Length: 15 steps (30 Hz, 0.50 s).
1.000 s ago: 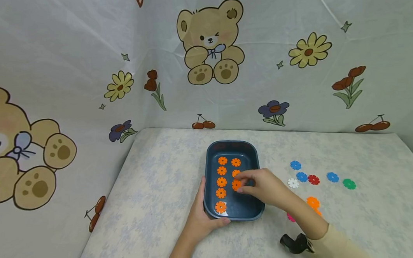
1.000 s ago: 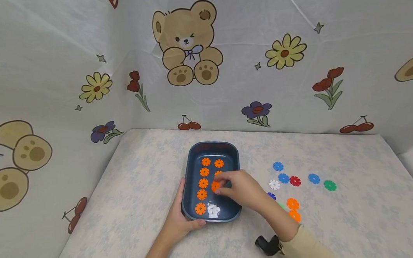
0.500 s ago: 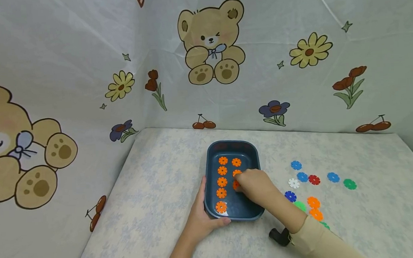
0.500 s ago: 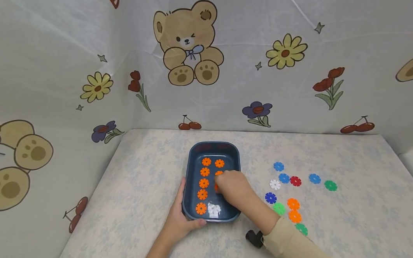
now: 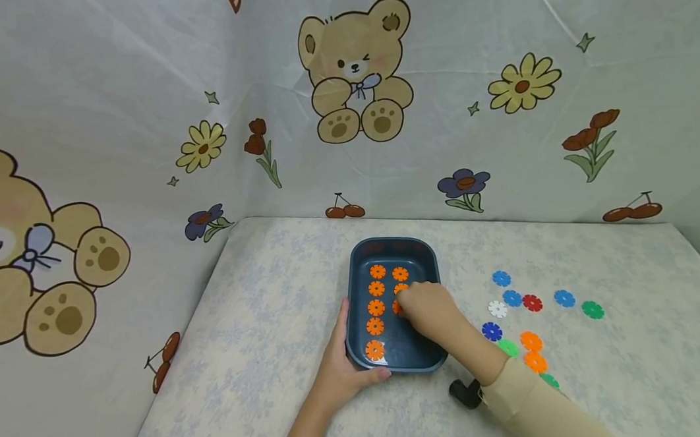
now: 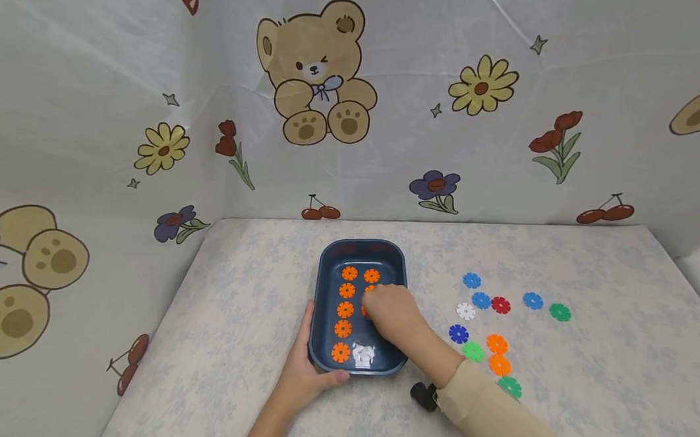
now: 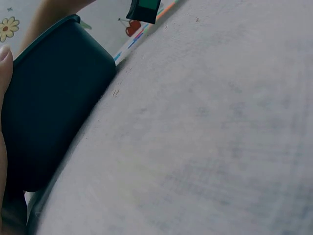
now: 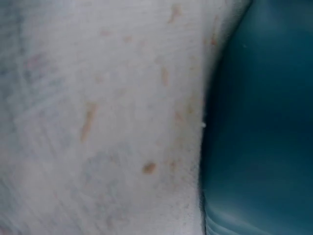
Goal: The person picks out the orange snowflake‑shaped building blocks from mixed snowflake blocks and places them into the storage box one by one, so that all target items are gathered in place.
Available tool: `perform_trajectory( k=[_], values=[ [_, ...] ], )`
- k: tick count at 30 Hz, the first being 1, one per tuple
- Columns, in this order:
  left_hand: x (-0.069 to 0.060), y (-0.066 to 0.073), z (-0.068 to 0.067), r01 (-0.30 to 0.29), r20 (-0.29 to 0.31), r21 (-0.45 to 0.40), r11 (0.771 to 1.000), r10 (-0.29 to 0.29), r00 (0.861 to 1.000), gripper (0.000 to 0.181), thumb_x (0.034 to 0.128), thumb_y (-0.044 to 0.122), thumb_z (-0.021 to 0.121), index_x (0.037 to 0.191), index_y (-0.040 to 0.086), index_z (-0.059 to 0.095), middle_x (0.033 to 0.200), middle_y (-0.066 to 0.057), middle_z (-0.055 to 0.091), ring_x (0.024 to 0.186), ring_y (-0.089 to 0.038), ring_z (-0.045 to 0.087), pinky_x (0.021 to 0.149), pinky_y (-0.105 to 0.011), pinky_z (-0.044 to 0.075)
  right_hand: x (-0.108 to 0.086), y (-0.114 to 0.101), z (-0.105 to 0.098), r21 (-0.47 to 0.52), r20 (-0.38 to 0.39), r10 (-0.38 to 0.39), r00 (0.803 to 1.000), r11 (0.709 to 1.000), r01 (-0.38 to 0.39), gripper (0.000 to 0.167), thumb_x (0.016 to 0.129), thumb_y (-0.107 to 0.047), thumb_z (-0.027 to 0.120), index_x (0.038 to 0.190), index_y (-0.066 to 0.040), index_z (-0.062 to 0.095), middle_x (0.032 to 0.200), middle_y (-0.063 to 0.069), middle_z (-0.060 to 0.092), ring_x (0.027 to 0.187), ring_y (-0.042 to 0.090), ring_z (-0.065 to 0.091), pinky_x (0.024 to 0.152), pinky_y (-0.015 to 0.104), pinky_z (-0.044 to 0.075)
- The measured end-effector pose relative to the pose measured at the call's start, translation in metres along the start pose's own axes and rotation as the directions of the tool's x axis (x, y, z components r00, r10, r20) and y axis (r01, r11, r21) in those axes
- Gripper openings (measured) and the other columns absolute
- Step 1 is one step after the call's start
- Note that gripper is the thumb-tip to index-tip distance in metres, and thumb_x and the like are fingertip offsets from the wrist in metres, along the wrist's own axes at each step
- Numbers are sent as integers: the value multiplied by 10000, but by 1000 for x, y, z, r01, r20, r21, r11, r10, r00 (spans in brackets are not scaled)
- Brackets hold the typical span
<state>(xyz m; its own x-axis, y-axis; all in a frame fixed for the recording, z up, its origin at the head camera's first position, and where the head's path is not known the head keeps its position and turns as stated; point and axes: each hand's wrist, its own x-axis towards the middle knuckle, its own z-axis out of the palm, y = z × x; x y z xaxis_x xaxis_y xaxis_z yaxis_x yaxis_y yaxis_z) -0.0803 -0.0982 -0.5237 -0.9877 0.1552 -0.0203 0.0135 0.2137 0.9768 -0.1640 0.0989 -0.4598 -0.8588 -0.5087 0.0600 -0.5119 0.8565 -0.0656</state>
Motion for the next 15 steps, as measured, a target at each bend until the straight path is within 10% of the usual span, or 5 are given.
perform_trajectory(
  k=[15],
  values=[
    [0,2,1,-29,0,-3,1000,29,1000,1328,639,328,947,1609,300,41,1660,141,118,1529,-194,183,1200,-574,227,-46,33,-33,312,-67,72,995,949,-47,372,845,-287,794,1171,-125,717,866,-84,702,742,73,618,643,245,542]
  ],
)
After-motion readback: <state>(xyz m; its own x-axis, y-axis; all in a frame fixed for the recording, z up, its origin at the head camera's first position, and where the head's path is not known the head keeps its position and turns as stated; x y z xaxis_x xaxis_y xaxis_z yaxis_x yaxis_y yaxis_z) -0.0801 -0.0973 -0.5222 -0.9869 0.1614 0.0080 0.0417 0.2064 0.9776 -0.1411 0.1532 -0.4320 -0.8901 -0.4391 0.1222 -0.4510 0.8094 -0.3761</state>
